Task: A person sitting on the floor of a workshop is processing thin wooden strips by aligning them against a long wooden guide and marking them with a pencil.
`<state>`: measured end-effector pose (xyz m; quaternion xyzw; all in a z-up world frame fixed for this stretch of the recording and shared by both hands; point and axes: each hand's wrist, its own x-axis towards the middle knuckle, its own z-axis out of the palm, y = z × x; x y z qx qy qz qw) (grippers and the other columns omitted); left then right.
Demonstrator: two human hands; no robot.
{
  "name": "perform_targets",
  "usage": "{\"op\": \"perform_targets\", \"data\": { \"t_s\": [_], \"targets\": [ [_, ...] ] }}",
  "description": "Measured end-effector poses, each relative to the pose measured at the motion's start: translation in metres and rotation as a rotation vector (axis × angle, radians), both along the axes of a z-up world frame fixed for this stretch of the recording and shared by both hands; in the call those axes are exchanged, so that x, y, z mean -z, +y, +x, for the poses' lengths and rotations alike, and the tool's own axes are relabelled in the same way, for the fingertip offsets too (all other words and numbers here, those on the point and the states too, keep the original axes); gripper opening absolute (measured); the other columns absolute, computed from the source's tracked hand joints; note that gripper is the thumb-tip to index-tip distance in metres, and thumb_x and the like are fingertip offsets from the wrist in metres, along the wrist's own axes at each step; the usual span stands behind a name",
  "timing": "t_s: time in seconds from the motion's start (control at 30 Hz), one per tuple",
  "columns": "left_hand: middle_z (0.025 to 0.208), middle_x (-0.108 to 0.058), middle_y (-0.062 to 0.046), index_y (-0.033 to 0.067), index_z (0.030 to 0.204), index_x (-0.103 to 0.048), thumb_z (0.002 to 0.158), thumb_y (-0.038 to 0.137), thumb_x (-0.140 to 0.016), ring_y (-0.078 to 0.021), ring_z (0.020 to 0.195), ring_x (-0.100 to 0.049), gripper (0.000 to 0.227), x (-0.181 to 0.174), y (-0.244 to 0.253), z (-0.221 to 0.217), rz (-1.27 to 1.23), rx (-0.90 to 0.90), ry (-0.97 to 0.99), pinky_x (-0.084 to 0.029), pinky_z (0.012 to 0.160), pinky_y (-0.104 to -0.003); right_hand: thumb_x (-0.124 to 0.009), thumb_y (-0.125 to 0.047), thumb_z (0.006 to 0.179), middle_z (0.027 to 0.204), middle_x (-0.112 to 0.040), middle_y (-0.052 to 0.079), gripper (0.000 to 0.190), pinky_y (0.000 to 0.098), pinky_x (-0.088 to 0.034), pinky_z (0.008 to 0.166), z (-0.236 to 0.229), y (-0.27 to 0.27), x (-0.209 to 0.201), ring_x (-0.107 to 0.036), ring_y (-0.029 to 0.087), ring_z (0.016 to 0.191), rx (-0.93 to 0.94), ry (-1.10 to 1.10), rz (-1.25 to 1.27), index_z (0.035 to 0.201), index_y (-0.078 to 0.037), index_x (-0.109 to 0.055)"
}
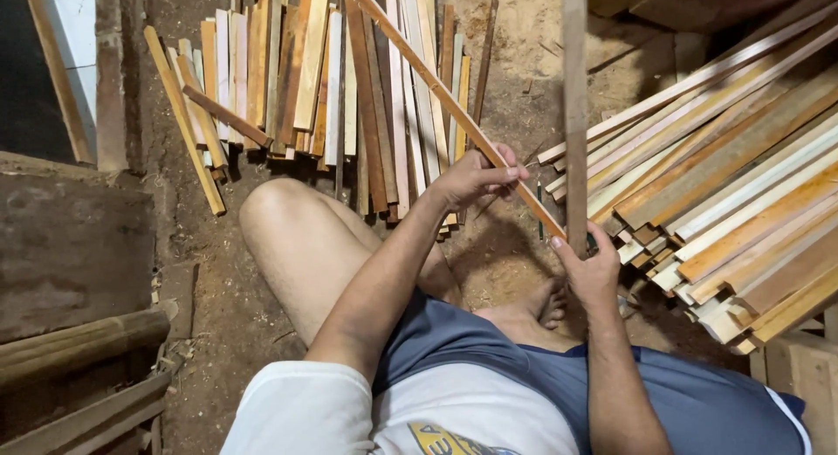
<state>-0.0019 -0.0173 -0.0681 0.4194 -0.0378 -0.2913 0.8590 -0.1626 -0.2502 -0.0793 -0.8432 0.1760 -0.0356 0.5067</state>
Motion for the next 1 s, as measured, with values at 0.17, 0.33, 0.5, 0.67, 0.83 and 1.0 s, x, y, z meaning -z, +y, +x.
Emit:
{"op": "perform_targets", "data": {
  "t_s": [0.17,0.33,0.5,0.67,0.83,1.0],
  "targets": [
    [0.109,-0.071,-0.026,0.0011,0.117,-0.050,0.083,-0.008,-0.077,-0.0359,0.087,-0.076,0.044,0.000,0.009,0.006,0.000,-0.093,0.070,-0.068,0.071,-0.048,-0.089,-0.019,0.085,0.111,-0.071,0.020,0.050,0.0470,-0.054,0.087,0.003,0.000,-0.005,-0.069,0.033,0.104,0.085,-0.137,-0.039,0.130,-0.008,-0.069],
    [0.116,-0.070,-0.022,0.0069,0.120,-0.044,0.087,0.001,-0.077,-0.0356,0.097,-0.074,0.047,0.055,0.055,0.043,0.037,-0.233,0.093,-0.067,0.081,-0.054,-0.081,-0.013,0.094,0.115,-0.074,0.012,0.037,0.0391,-0.056,0.090,0.006,-0.002,-0.047,-0.070,0.024,0.105,0.107,-0.270,0.004,0.129,-0.010,-0.070],
    [0.119,-0.071,-0.021,0.0084,0.118,-0.051,0.087,0.002,-0.079,-0.0384,0.105,-0.074,0.042,0.051,0.086,0.052,-0.065,-0.328,0.175,-0.063,0.091,-0.058,-0.076,-0.003,0.097,0.120,-0.071,0.026,0.057,0.0449,-0.058,0.090,0.009,-0.002,-0.058,-0.070,0.030,0.107,0.044,-0.410,0.087,0.147,0.007,-0.051],
    [0.119,-0.072,-0.019,0.0149,0.115,-0.054,0.082,-0.007,-0.075,-0.0386,0.110,-0.071,0.045,0.012,0.063,0.030,-0.005,-0.223,0.136,-0.062,0.089,-0.058,-0.078,-0.003,0.094,0.121,-0.071,0.026,0.057,0.0478,-0.057,0.089,0.004,-0.006,-0.047,-0.068,0.034,0.112,0.051,-0.405,0.017,0.147,0.003,-0.057],
    [0.114,-0.072,-0.024,0.0108,0.114,-0.053,0.078,-0.015,-0.073,-0.0411,0.100,-0.074,0.049,0.003,0.023,0.003,-0.013,-0.059,0.115,-0.065,0.078,-0.054,-0.082,-0.003,0.087,0.122,-0.067,0.033,0.059,0.0598,-0.052,0.095,0.008,0.000,-0.038,-0.061,0.050,0.116,-0.079,-0.510,-0.157,0.143,0.003,-0.063],
    [0.091,-0.075,-0.020,0.0055,0.092,-0.068,0.070,-0.008,-0.087,-0.0327,0.079,-0.076,0.031,0.004,0.008,-0.024,0.003,0.141,0.135,-0.065,0.071,-0.048,-0.082,-0.003,0.081,0.122,-0.071,0.027,0.057,0.0582,-0.047,0.105,0.019,0.012,-0.030,-0.064,0.048,0.119,-0.373,-0.724,-0.317,0.136,0.001,-0.068]
  ]
}}
